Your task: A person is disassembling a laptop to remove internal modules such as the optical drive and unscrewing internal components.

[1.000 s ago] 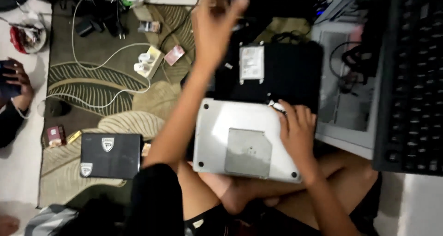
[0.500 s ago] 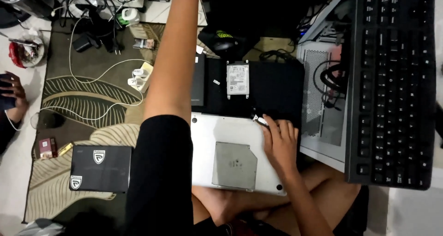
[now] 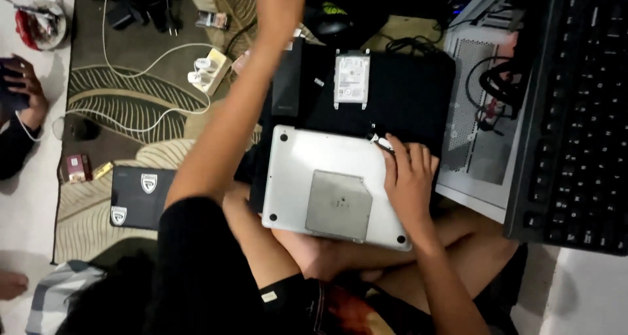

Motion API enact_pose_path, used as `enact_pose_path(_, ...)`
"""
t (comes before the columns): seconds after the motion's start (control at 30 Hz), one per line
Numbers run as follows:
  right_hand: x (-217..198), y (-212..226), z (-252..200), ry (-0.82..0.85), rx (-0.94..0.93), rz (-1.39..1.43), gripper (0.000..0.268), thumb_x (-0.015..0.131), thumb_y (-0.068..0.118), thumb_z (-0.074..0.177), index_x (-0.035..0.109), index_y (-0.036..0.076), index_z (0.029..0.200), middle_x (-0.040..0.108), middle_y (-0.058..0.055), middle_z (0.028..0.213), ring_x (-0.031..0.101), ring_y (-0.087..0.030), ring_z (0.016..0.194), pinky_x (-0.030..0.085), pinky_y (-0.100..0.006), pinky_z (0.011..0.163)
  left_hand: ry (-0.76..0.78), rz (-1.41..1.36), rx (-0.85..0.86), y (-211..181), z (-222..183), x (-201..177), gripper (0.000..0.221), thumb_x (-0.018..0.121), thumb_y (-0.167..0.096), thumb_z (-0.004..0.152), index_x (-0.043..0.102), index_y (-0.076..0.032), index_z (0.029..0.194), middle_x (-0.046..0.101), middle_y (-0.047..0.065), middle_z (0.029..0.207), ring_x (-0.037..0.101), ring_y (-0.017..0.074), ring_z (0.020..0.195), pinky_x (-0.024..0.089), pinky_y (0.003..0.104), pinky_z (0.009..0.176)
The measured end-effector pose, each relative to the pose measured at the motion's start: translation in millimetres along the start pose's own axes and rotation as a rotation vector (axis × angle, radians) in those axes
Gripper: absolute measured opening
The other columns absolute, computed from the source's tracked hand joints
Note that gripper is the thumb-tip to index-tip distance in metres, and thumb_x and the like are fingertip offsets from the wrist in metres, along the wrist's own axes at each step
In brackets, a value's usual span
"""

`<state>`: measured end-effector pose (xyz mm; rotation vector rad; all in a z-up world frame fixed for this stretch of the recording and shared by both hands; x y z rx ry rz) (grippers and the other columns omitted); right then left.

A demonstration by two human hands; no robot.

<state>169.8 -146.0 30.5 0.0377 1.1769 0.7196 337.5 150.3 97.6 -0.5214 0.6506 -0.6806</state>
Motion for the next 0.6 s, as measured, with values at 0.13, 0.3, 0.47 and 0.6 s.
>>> enact_pose_path(0.13,-16.8,13.1,1.8,-0.122,-0.129,-0.126,0.031,0.070,0.003,0.099,0.069,-0.001,0.130,0.056,-0.012,0.091,0.049,-0.028,0.085,0.035,-0.044,0.103,0.333,-0.170,-0.018,-86.6,-86.5,-29.9,0.007,0.067,0.002,0.089,0.064,-0.004,0.092,0.069,0.007,0.100,0.058,0.0224,0.087,0.046,0.032,0.081)
enact_pose_path(0.3,-20.0,17.8,-7.3,-0.164,-0.169,-0.076,0.031,0.074,-0.002,0.095,0.070,-0.001,0.125,0.063,-0.010,0.096,0.051,-0.026,0.087,0.032,-0.047,0.112,0.467,-0.082,-0.338,-111.7,-210.4,-56.6,0.037,0.077,-0.019,0.088,0.064,-0.008,0.121,0.053,0.009,0.111,0.050,0.0255,0.104,0.038,0.037,0.099)
enact_pose_path(0.47,-21.3,18.2,-21.0,-0.205,-0.255,-0.014,0.036,0.072,-0.010,0.091,0.063,-0.001,0.125,0.065,-0.013,0.103,0.053,-0.028,0.089,0.031,-0.050,0.114,0.511,0.097,-0.338,-126.0,-245.1,-57.6,0.077,0.082,-0.053,0.077,0.058,-0.012,0.138,0.042,0.016,0.134,0.040,0.0337,0.118,0.031,0.044,0.106)
enact_pose_path(0.6,-13.4,13.8,-11.0,-0.201,-0.186,0.127,0.034,0.063,-0.014,0.092,0.055,-0.005,0.124,0.060,-0.020,0.110,0.053,-0.034,0.097,0.036,-0.050,0.104,0.465,0.095,-0.260,-129.6,-236.6,-58.7,0.052,0.081,-0.054,0.075,0.075,-0.018,0.112,0.048,0.009,0.135,0.040,0.0305,0.119,0.029,0.040,0.104)
Point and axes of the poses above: each hand's wrist, its own z-axis towards the middle knuckle, its own x-axis out of the palm, y = z × x, the point moved 7 cm from there along z, towards the middle knuckle
